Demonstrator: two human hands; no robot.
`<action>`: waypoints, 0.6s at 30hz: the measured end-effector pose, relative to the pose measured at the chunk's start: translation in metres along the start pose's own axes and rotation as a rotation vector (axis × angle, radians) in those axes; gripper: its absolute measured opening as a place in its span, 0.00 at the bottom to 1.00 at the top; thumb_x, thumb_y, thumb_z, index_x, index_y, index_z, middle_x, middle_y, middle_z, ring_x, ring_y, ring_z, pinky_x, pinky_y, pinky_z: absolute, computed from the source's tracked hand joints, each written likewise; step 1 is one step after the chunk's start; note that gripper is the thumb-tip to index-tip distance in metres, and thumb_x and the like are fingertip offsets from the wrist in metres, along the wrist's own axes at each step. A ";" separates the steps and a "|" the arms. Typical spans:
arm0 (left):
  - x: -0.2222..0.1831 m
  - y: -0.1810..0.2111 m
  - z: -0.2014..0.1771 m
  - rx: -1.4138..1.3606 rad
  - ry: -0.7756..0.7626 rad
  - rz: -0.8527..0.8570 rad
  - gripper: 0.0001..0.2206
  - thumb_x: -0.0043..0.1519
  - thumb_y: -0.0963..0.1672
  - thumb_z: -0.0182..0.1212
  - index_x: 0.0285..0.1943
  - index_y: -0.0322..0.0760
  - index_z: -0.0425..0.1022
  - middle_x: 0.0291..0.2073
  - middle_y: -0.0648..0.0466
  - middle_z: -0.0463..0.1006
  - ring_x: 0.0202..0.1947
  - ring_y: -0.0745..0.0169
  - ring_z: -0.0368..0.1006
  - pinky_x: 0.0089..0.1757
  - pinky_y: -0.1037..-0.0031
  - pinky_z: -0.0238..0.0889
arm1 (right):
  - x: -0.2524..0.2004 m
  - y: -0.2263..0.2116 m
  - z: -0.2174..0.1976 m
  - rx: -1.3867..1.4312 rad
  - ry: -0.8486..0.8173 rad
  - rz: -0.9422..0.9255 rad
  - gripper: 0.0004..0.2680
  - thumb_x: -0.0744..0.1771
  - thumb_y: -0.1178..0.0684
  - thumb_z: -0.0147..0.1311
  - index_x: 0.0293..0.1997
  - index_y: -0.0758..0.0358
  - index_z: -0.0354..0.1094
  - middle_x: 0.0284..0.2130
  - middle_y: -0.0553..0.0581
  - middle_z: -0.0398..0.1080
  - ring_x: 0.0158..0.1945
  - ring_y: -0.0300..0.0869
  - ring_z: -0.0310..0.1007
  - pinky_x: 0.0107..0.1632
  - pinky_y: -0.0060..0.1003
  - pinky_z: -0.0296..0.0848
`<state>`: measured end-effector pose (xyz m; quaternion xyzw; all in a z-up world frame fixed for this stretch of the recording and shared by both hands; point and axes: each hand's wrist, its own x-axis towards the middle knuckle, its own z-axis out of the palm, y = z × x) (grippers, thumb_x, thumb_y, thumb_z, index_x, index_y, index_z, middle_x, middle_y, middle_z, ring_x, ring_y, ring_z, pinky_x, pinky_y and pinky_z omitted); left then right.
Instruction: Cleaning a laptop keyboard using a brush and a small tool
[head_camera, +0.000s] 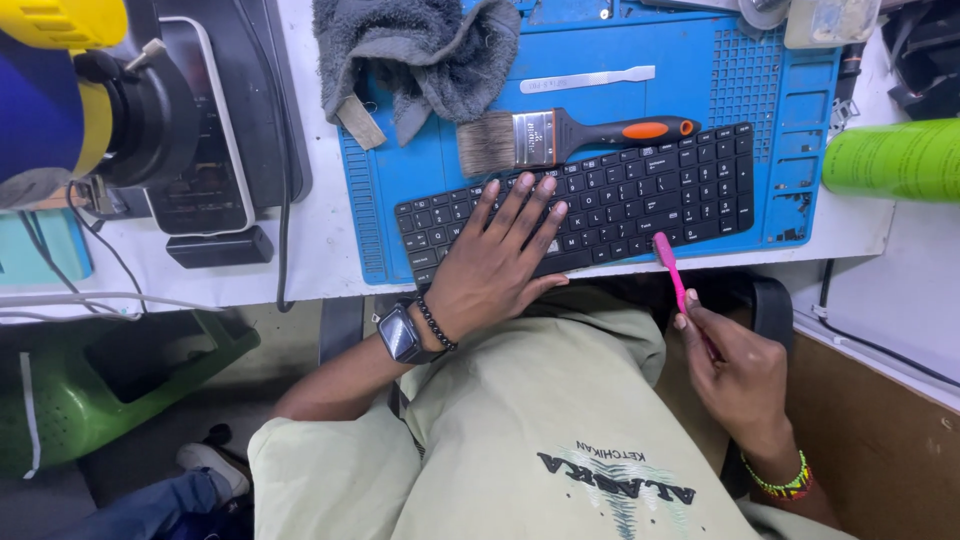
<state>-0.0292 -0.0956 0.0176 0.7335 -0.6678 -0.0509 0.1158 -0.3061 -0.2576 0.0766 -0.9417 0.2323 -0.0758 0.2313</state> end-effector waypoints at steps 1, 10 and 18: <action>0.000 0.001 0.000 0.000 0.000 0.000 0.39 0.69 0.62 0.52 0.79 0.34 0.57 0.77 0.37 0.50 0.77 0.37 0.45 0.71 0.45 0.39 | 0.000 -0.002 0.000 0.001 0.000 0.000 0.07 0.69 0.61 0.59 0.49 0.76 0.74 0.39 0.66 0.79 0.31 0.45 0.77 0.34 0.39 0.73; -0.005 0.001 -0.004 0.033 0.026 -0.059 0.37 0.71 0.62 0.52 0.79 0.34 0.58 0.77 0.39 0.50 0.78 0.36 0.44 0.72 0.45 0.39 | -0.026 0.020 0.016 -0.150 0.085 -0.117 0.06 0.73 0.60 0.64 0.55 0.71 0.80 0.47 0.61 0.82 0.36 0.46 0.77 0.39 0.41 0.70; -0.004 0.003 0.001 0.099 0.048 -0.048 0.39 0.69 0.66 0.50 0.78 0.39 0.58 0.76 0.42 0.52 0.78 0.43 0.48 0.72 0.50 0.45 | -0.034 0.040 0.015 -0.179 0.028 0.092 0.04 0.79 0.60 0.70 0.62 0.67 0.84 0.44 0.55 0.80 0.33 0.37 0.69 0.40 0.28 0.63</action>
